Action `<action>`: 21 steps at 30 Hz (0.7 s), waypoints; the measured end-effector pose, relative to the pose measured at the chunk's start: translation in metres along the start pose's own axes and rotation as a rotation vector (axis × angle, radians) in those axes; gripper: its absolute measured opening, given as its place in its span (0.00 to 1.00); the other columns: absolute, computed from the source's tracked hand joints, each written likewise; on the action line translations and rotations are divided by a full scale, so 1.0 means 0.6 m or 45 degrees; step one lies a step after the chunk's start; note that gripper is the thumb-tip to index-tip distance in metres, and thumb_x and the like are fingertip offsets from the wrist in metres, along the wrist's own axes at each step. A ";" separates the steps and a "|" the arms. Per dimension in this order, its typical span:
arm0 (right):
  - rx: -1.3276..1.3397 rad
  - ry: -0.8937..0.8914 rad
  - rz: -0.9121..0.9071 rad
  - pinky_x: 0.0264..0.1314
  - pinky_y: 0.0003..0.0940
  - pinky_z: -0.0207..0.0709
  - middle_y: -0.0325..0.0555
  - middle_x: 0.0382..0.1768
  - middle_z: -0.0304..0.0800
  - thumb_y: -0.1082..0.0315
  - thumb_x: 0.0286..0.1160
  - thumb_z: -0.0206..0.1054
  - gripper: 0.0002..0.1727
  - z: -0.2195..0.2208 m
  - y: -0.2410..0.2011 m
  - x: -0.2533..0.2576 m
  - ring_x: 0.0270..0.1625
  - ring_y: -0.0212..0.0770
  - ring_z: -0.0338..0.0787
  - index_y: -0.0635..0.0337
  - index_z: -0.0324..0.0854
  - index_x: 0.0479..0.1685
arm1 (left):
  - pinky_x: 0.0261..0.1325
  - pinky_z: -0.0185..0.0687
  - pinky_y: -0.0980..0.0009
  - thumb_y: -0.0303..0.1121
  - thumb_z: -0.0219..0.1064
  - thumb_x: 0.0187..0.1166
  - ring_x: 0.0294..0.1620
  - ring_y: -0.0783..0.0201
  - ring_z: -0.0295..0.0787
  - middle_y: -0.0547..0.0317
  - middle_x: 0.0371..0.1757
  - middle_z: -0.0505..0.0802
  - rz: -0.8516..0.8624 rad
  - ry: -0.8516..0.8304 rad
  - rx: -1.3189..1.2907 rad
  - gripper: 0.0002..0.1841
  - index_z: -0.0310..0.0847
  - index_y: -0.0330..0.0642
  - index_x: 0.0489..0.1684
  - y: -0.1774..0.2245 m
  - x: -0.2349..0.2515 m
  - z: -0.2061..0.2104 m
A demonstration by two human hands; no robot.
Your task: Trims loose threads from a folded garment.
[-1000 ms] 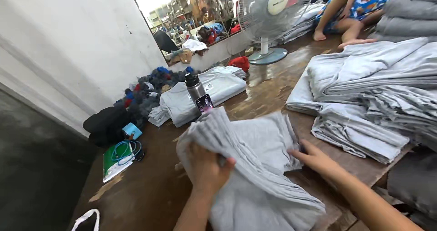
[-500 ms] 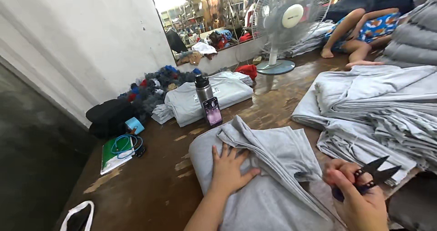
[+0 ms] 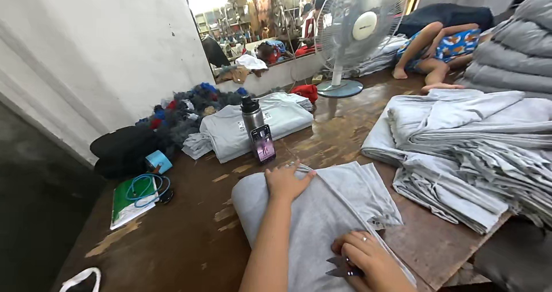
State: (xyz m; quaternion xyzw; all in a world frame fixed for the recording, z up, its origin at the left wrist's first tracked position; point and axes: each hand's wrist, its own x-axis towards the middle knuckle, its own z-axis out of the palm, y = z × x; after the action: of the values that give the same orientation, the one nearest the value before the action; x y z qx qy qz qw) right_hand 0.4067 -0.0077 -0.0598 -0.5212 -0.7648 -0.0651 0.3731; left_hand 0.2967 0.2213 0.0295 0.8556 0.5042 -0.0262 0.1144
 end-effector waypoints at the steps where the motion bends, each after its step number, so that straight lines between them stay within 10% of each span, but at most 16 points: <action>1: -0.011 0.010 -0.012 0.55 0.39 0.79 0.39 0.43 0.92 0.57 0.71 0.62 0.08 0.002 0.001 0.001 0.47 0.40 0.89 0.49 0.79 0.30 | 0.87 0.44 0.33 0.82 0.37 0.73 0.84 0.46 0.71 0.53 0.83 0.80 -0.016 -0.007 0.004 0.44 0.57 0.77 0.92 0.001 0.001 -0.002; 21: -0.015 0.070 -0.067 0.54 0.35 0.78 0.35 0.42 0.90 0.55 0.79 0.59 0.11 0.009 0.001 -0.010 0.47 0.37 0.87 0.46 0.77 0.29 | 0.85 0.51 0.38 0.81 0.34 0.74 0.80 0.46 0.76 0.51 0.77 0.84 -0.022 0.130 0.064 0.45 0.60 0.75 0.91 -0.005 -0.017 0.014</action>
State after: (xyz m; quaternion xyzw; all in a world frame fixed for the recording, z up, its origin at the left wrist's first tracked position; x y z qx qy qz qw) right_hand 0.4057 -0.0094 -0.0679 -0.5010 -0.7673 -0.0937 0.3891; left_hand 0.2896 0.2124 0.0223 0.8540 0.5160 0.0039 0.0669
